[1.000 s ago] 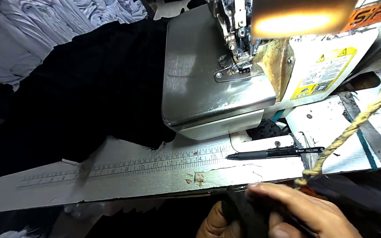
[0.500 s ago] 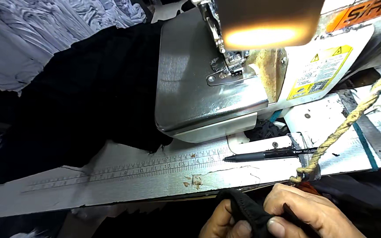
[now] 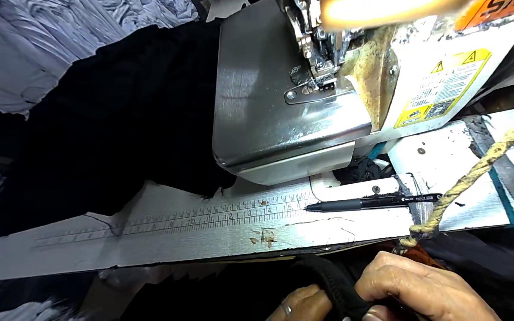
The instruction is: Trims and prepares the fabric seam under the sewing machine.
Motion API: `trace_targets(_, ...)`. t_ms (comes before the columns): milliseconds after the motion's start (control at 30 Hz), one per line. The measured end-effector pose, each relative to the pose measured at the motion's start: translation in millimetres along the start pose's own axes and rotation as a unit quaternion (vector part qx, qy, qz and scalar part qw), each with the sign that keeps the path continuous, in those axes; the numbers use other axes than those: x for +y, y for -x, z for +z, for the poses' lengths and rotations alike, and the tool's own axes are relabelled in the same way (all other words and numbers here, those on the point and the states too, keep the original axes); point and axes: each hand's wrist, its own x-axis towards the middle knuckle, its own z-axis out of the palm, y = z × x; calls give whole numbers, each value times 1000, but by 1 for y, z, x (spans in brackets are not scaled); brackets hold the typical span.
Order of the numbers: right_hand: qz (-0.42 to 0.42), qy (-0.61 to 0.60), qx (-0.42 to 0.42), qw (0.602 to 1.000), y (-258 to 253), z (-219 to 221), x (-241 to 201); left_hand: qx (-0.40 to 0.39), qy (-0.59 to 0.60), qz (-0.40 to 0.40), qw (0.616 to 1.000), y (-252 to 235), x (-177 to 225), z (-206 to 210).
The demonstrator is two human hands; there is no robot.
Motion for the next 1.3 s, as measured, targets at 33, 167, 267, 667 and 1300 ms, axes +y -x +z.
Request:
trace_targets(33, 3, -7, -1, 1000, 0, -1, 0, -16, 50, -20, 998, -1, -2, -3)
trace_targets(167, 17, -5, 5, 1000, 0, -1, 2, -32, 108, -48, 992, 0, -7, -5)
trace_targets(267, 25, -13, 16, 999, 0, -1, 3, -40, 62, -15, 997, -2, -6, -6)
trace_targets(667, -22, -74, 88, 993, -21, -6, -16, -48, 109, -11, 993, -31, 12, -11)
trace_targets(1300, 1, -32, 344, 938, -102, -29, -29, 91, -19, -27, 995, -124, 69, -23)
